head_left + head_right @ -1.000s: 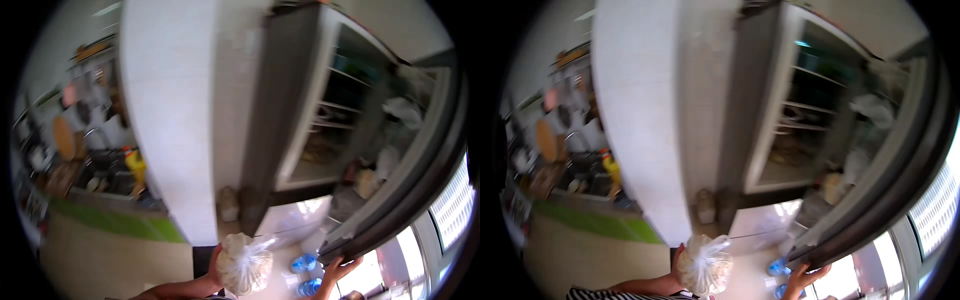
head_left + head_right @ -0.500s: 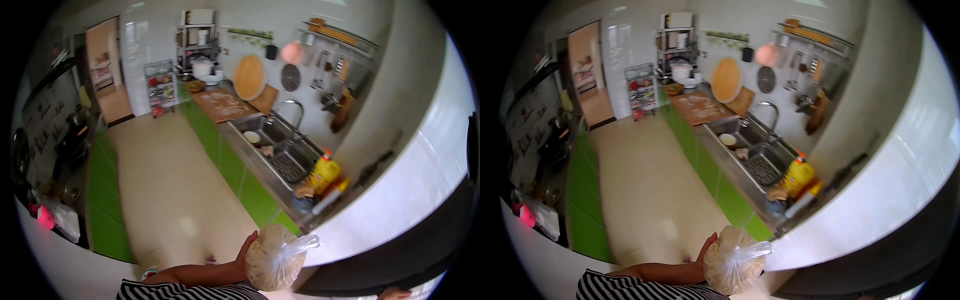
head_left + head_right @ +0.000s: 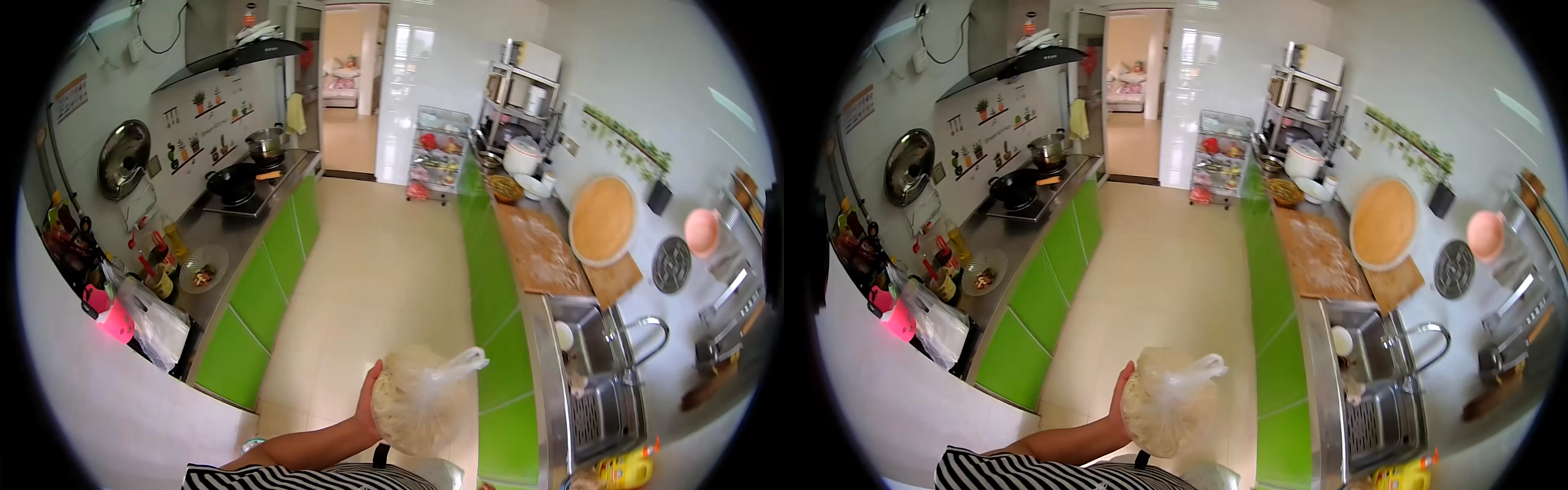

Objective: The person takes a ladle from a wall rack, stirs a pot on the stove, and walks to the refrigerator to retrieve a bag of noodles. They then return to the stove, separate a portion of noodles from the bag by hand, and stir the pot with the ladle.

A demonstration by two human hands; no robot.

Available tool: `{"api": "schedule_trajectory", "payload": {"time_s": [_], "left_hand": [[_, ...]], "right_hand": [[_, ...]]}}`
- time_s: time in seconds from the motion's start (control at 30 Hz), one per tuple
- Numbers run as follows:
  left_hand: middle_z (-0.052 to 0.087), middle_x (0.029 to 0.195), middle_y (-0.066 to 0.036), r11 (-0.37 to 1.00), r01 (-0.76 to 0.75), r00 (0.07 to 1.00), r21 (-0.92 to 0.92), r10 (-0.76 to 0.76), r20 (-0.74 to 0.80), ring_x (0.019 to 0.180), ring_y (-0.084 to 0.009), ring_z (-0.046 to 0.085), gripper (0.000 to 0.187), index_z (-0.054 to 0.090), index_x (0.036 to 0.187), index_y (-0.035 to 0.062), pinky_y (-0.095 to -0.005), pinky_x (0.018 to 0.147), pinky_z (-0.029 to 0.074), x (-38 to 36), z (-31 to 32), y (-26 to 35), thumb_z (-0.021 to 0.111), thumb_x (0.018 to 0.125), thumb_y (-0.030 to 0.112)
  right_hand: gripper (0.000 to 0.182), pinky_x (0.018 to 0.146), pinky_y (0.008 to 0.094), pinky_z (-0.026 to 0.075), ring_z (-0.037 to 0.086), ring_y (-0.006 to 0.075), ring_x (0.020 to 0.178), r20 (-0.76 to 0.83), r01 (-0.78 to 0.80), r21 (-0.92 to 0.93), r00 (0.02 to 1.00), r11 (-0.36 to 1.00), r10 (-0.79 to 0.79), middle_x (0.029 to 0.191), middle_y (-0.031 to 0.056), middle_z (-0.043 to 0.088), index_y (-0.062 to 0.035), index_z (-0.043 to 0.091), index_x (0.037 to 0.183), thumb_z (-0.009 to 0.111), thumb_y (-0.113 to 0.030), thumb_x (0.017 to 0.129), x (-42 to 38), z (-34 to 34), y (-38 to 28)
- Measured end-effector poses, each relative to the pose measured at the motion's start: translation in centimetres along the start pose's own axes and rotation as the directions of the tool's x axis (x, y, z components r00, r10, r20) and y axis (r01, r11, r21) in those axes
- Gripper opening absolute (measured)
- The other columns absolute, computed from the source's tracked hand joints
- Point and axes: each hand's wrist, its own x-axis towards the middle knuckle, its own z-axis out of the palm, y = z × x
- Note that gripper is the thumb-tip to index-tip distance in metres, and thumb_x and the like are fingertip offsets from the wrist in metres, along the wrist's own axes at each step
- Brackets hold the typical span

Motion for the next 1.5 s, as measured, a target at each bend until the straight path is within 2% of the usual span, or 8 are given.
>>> {"api": "schedule_trajectory", "payload": {"time_s": [0.1,0.23,0.4,0.5,0.7,1.03,1.27,1.5], "left_hand": [[0.05,0.134,-0.014,0.975,-0.201,0.962,0.09,0.214,-0.171,0.122,-0.0346,0.047,0.072,0.044,0.136,0.0093,-0.0514,0.106,0.033,2.7,-0.1,3.8,0.036,0.089,0.063],[0.049,0.135,-0.015,0.898,-0.402,0.87,0.18,0.436,-0.232,0.124,-0.0358,0.045,0.073,0.044,0.136,0.0109,-0.0535,0.106,0.032,6.9,-0.4,8.5,0.03,0.089,0.064],[0.046,0.137,-0.015,0.796,-0.554,0.752,0.242,0.604,-0.265,0.125,-0.036,0.044,0.074,0.042,0.138,0.0126,-0.0541,0.106,0.032,13.5,0.6,14.3,0.03,0.088,0.065],[0.046,0.138,-0.015,0.733,-0.619,0.681,0.283,0.68,-0.273,0.125,-0.0356,0.044,0.074,0.04,0.139,0.0123,-0.0539,0.106,0.032,16.4,0.5,17.2,0.033,0.087,0.066],[0.047,0.136,-0.015,0.613,-0.767,0.534,0.189,0.774,-0.341,0.123,-0.0348,0.046,0.072,0.041,0.137,0.011,-0.0521,0.107,0.032,20.6,-1.5,23.4,0.038,0.087,0.063],[0.049,0.135,-0.016,0.642,-0.738,0.534,0.206,0.743,-0.404,0.123,-0.0345,0.046,0.069,0.043,0.136,0.0092,-0.0493,0.107,0.033,30.0,-2.3,45.9,0.033,0.091,0.061],[0.048,0.136,-0.015,0.58,-0.773,0.43,0.258,0.777,-0.46,0.123,-0.0343,0.046,0.068,0.043,0.136,0.0081,-0.0471,0.107,0.033,35.1,-0.3,60.5,0.032,0.092,0.059],[0.046,0.137,-0.016,0.361,-0.907,0.265,0.217,0.89,-0.372,0.122,-0.0352,0.047,0.071,0.04,0.138,0.009,-0.0499,0.106,0.035,38.8,-3.2,70.4,0.039,0.089,0.061]], "right_hand": [[0.025,0.087,0.0383,0.049,0.061,0.0353,0.096,0.095,0.322,0.291,0.927,0.901,-0.362,0.103,0.02,0.065,-0.0023,0.066,0.104,0.052,-0.019,0.092,13.7,-1.4,-13.2],[0.024,0.089,0.0408,0.048,0.063,0.0271,0.1,0.234,0.3,0.479,0.862,0.825,-0.45,0.108,0.0158,0.066,-0.0029,0.064,0.109,0.052,-0.018,0.095,26.8,-7.2,-32.7],[0.022,0.087,0.0299,0.047,0.06,0.0191,0.104,0.244,0.373,0.8,0.512,0.469,-0.824,0.111,0.0147,0.061,0.0032,0.062,0.108,0.056,0.0,0.087,36.6,-8.1,-48.8],[0.04,0.088,0.0322,0.047,0.058,0.022,0.105,0.277,0.229,0.91,0.285,0.346,-0.917,0.121,0.0129,0.054,0.0,0.051,0.127,0.057,-0.005,0.087,40.3,-5.4,-55.6],[0.068,0.092,0.036,0.045,0.053,0.0222,0.112,0.462,0.041,0.887,-0.025,0.461,-0.887,0.133,0.0123,0.045,-0.0009,0.026,0.143,0.063,-0.013,0.087,46.4,1.8,-64.2],[0.057,0.085,0.0293,0.047,0.058,0.0166,0.101,0.495,-0.238,0.853,0.087,0.464,-0.865,0.125,0.0099,0.048,0.0021,0.036,0.137,0.063,-0.008,0.088,57.6,12.6,-82.8],[0.05,0.074,0.0238,0.047,0.055,0.0117,0.094,0.447,-0.167,0.887,0.072,0.431,-0.892,0.122,0.0083,0.05,0.0017,0.038,0.132,0.061,-0.009,0.089,65.6,19.8,-95.3],[0.045,0.08,0.0241,0.044,0.053,0.0096,0.089,0.491,-0.255,0.799,-0.247,0.545,-0.835,0.117,0.0071,0.053,0.0039,0.041,0.131,0.058,-0.006,0.09,72.6,29.1,-109.1]]}}
